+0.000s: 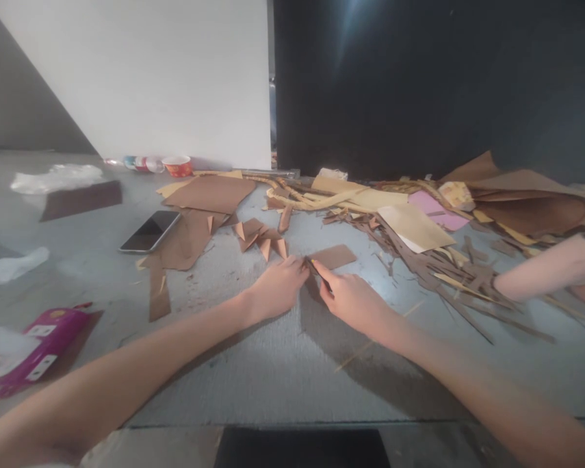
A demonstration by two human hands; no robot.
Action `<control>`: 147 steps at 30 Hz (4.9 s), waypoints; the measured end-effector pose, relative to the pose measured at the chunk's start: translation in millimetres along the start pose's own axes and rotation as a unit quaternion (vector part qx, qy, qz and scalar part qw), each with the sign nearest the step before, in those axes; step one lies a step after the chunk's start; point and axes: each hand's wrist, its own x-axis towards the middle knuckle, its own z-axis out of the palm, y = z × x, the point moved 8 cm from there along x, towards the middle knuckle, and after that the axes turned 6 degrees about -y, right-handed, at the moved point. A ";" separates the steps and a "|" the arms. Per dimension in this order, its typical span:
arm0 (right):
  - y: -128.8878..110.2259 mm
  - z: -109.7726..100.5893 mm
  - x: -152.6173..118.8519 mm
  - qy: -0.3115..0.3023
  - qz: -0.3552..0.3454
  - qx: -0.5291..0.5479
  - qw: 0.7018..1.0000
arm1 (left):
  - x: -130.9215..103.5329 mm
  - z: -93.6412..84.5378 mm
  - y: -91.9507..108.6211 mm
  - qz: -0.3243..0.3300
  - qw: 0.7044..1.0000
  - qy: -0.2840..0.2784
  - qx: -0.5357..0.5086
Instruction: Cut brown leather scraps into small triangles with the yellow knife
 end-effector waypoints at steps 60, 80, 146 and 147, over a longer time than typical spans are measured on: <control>60.5 2.7 81.0 -0.137 -0.037 0.136 0.980 | -14.3 -1.4 -5.9 0.027 0.995 0.075 -0.064; 50.3 -3.8 90.3 -0.155 -0.077 0.314 0.934 | -8.7 8.5 -55.2 -0.117 0.883 0.170 -0.421; 2.5 -10.4 60.7 -0.186 -0.191 0.599 0.755 | -9.7 -8.6 -29.0 -0.016 0.636 0.090 -0.766; 2.1 -10.0 60.4 -0.190 -0.194 0.597 0.755 | -9.5 -8.1 -28.6 -0.010 0.638 0.085 -0.765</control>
